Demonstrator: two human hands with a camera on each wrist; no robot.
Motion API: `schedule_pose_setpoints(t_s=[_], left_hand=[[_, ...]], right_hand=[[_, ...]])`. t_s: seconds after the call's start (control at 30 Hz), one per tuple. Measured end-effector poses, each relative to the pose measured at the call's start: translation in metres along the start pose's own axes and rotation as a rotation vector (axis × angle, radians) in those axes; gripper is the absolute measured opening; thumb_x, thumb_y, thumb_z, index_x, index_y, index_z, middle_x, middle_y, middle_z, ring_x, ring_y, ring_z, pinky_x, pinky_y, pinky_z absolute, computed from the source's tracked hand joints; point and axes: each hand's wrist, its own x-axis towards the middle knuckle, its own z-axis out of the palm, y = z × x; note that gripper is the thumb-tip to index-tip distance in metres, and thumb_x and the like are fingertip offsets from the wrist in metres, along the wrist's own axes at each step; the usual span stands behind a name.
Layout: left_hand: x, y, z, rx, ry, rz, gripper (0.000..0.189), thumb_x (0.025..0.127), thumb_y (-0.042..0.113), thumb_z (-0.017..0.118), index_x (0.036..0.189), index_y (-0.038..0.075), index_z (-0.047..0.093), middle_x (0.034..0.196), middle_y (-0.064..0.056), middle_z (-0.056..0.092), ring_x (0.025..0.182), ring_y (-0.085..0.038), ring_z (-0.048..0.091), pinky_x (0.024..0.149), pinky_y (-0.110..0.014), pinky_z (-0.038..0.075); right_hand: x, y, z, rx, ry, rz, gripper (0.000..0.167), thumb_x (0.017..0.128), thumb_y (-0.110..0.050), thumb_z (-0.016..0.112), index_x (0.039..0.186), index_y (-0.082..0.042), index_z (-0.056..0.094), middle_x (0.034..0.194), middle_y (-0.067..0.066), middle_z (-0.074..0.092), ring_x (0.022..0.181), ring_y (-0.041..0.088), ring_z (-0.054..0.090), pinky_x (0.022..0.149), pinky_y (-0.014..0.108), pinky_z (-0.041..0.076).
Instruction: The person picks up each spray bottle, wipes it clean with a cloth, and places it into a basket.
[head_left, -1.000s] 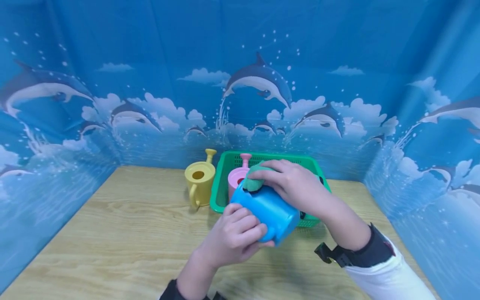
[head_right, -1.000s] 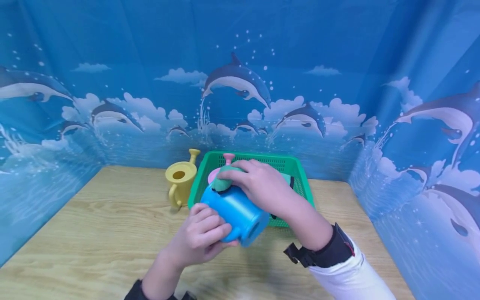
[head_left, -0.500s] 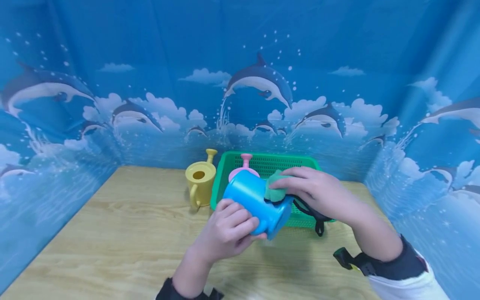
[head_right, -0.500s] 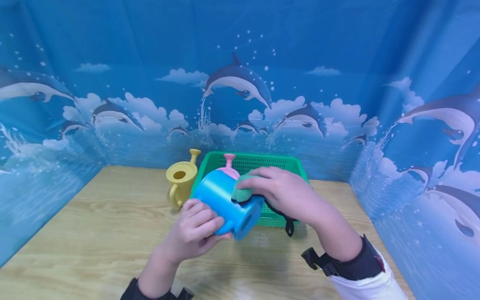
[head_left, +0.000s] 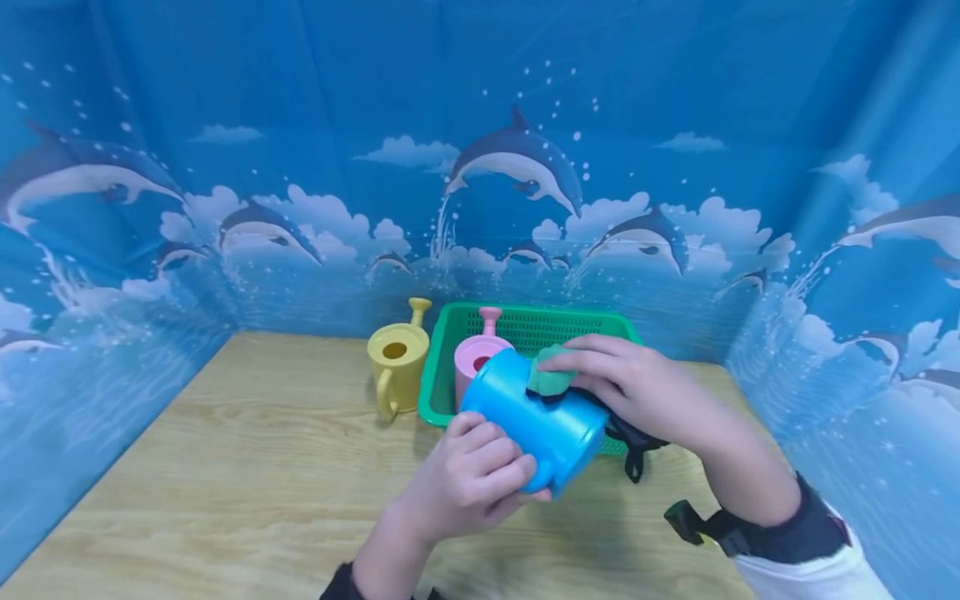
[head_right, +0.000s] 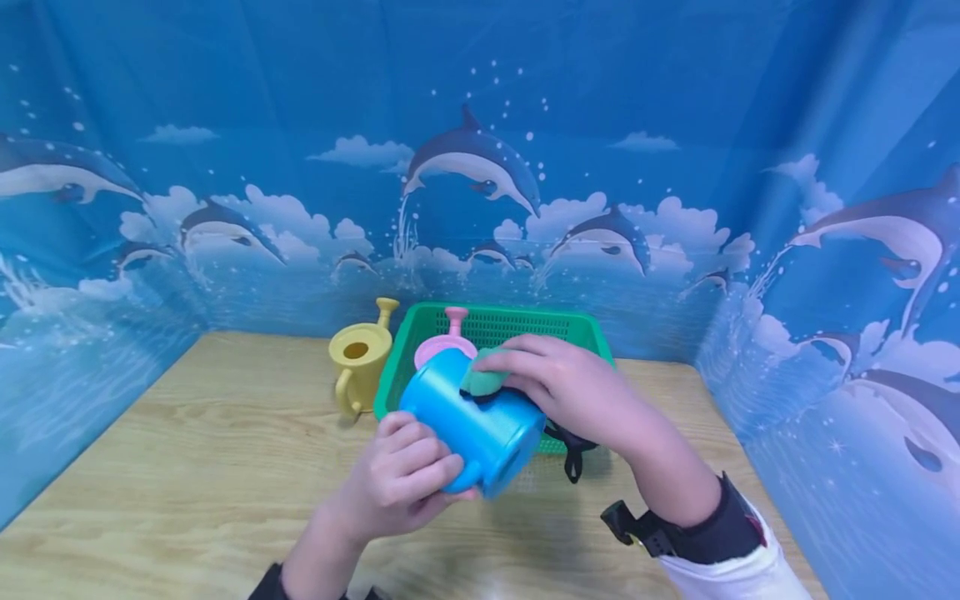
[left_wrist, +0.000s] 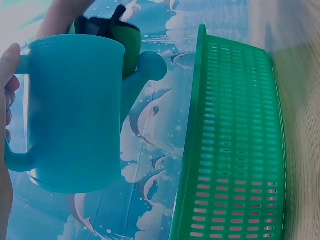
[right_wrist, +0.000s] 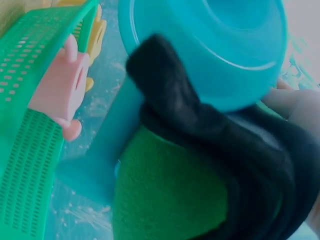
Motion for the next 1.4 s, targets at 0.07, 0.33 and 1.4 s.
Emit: schedule_pose_setpoints(t_s=[0.07,0.33,1.4], left_hand=[[0.001,0.003,0.000,-0.005,-0.017,-0.001,0.027,0.097,0.042,0.055,0.084,0.019,0.062,0.072,0.009,0.056,0.073,-0.008,0.054,0.075,-0.027,0.043],[0.006,0.009,0.002,-0.007,-0.010,0.054,0.025,0.096,0.042,0.056,0.083,0.021,0.061,0.074,0.010,0.057,0.072,-0.006,0.054,0.074,-0.025,0.041],[-0.002,-0.007,-0.003,0.039,0.038,0.005,0.028,0.097,0.040,0.055,0.082,0.018,0.061,0.069,0.008,0.052,0.067,-0.009,0.052,0.070,-0.029,0.042]], right_hand=[[0.005,0.000,0.004,0.009,-0.008,0.028,0.035,0.092,-0.005,0.062,0.122,-0.025,0.064,0.119,-0.002,0.064,0.110,0.020,0.061,0.083,0.038,0.054],[0.017,0.003,0.011,0.039,-0.057,0.105,0.032,0.098,-0.013,0.056,0.128,-0.025,0.060,0.124,-0.003,0.063,0.115,0.020,0.060,0.085,0.039,0.052],[-0.015,0.010,-0.005,0.078,-0.073,0.054,0.042,0.093,0.001,0.059,0.127,-0.024,0.060,0.121,-0.005,0.064,0.110,0.016,0.062,0.083,0.034,0.055]])
